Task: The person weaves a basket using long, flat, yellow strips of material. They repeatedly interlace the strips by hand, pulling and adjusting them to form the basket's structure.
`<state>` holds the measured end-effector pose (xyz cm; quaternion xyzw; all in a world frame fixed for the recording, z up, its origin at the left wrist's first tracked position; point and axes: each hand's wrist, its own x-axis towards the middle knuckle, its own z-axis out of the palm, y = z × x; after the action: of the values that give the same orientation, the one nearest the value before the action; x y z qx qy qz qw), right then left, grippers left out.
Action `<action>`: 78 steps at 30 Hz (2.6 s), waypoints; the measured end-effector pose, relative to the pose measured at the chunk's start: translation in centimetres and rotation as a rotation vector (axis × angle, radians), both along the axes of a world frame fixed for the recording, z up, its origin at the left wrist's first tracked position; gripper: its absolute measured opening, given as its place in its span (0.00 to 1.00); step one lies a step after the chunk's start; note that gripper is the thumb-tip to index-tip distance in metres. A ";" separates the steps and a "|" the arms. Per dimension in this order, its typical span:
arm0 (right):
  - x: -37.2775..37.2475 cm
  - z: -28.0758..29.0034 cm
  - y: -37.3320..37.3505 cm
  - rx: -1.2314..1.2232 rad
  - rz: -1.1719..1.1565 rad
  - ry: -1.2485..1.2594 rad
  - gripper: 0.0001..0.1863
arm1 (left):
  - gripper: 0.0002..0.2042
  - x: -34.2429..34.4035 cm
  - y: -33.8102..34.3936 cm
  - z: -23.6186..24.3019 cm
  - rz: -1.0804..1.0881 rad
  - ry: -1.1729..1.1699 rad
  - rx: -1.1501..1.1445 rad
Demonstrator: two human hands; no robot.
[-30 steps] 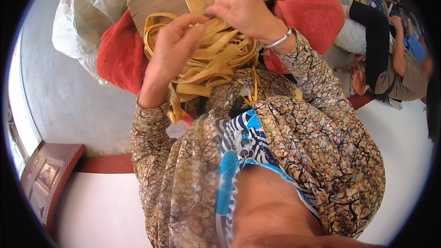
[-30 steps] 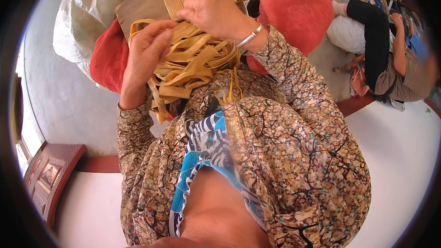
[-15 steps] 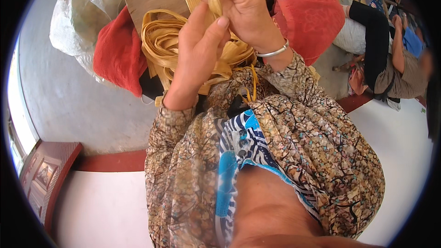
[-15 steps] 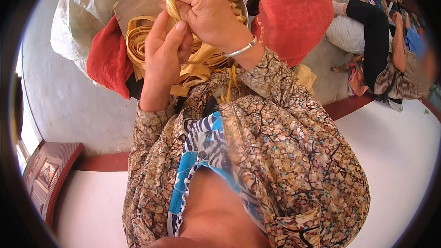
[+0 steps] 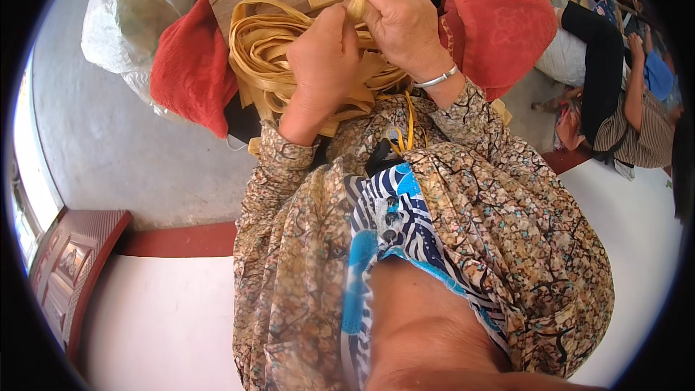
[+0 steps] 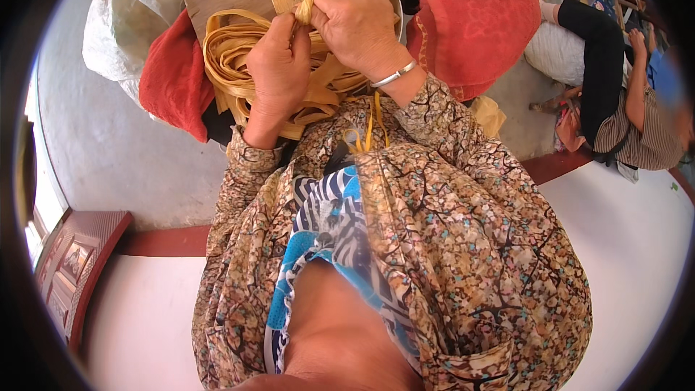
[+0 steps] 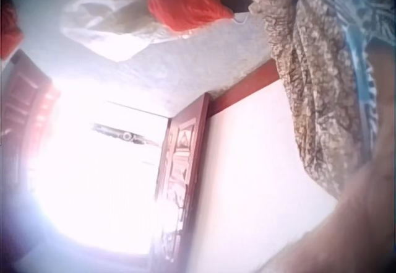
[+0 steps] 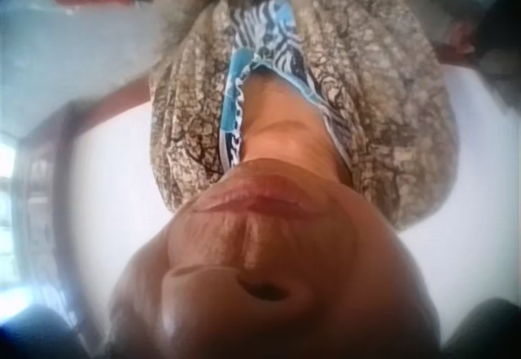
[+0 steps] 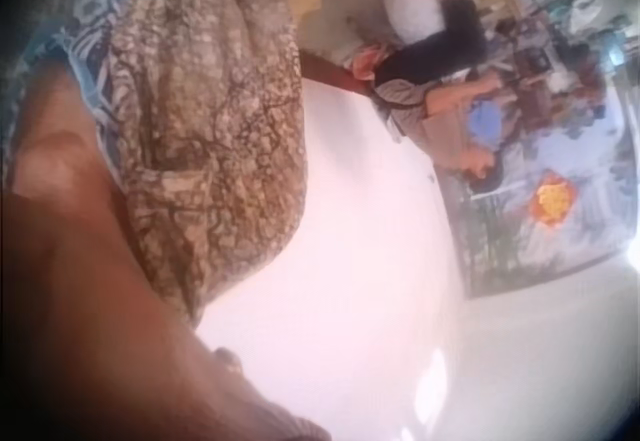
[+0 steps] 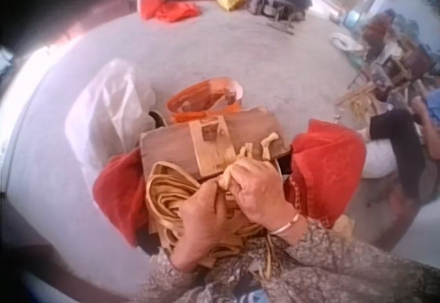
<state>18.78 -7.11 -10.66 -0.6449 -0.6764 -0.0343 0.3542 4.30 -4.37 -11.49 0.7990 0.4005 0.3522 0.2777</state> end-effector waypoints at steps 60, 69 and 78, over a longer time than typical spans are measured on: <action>2.9 4.8 -1.6 -0.682 0.620 0.253 0.09 | 0.12 -5.6 2.1 4.3 -0.619 0.009 -1.003; 4.7 0.7 2.5 -0.459 0.211 0.567 0.10 | 0.10 -2.1 7.5 1.3 -0.311 -0.274 -0.792; 4.6 -0.9 4.9 -0.376 0.094 0.460 0.11 | 0.08 -0.4 10.7 -1.6 -0.131 -0.261 -0.724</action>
<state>23.37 -2.25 -11.52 -0.6581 -0.6020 0.2551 0.3735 3.89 6.30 -13.05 0.6215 0.4084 0.2685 0.6123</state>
